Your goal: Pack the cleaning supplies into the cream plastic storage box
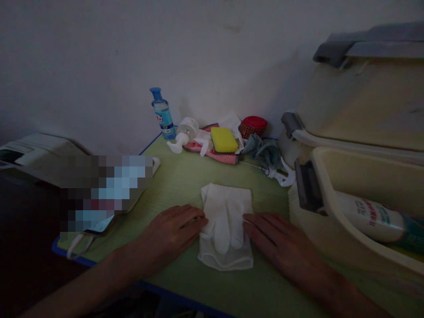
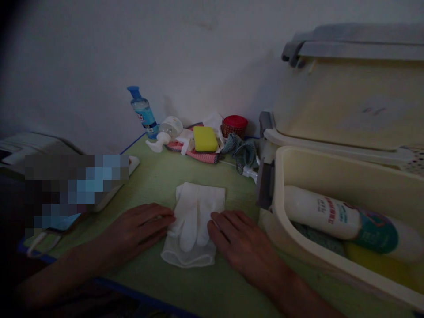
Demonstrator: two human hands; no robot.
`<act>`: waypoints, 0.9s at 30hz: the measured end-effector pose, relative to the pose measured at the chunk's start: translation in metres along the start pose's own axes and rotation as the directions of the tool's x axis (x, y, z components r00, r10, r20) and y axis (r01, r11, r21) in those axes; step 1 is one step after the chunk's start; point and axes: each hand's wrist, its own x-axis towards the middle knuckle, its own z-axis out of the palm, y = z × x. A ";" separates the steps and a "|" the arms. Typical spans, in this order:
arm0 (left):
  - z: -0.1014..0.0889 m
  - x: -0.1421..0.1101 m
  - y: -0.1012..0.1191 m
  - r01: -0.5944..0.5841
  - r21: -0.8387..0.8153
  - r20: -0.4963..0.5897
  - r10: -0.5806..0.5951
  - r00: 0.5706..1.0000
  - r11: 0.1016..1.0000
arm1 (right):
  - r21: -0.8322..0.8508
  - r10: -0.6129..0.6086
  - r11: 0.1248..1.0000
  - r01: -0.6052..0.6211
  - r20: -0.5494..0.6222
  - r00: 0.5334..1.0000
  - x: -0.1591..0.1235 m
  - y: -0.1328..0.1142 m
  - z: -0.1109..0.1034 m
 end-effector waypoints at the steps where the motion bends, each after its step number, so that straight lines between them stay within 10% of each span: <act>1: -0.003 0.000 -0.002 -0.063 0.051 0.041 0.061 0.997 0.997 | 0.024 -0.027 0.999 0.027 -0.006 1.000 0.002 0.000 -0.001; 27: -0.011 0.030 0.009 -0.211 0.163 0.211 0.174 0.962 0.964 | 0.237 -0.120 0.963 0.128 -0.046 0.992 0.005 -0.006 0.006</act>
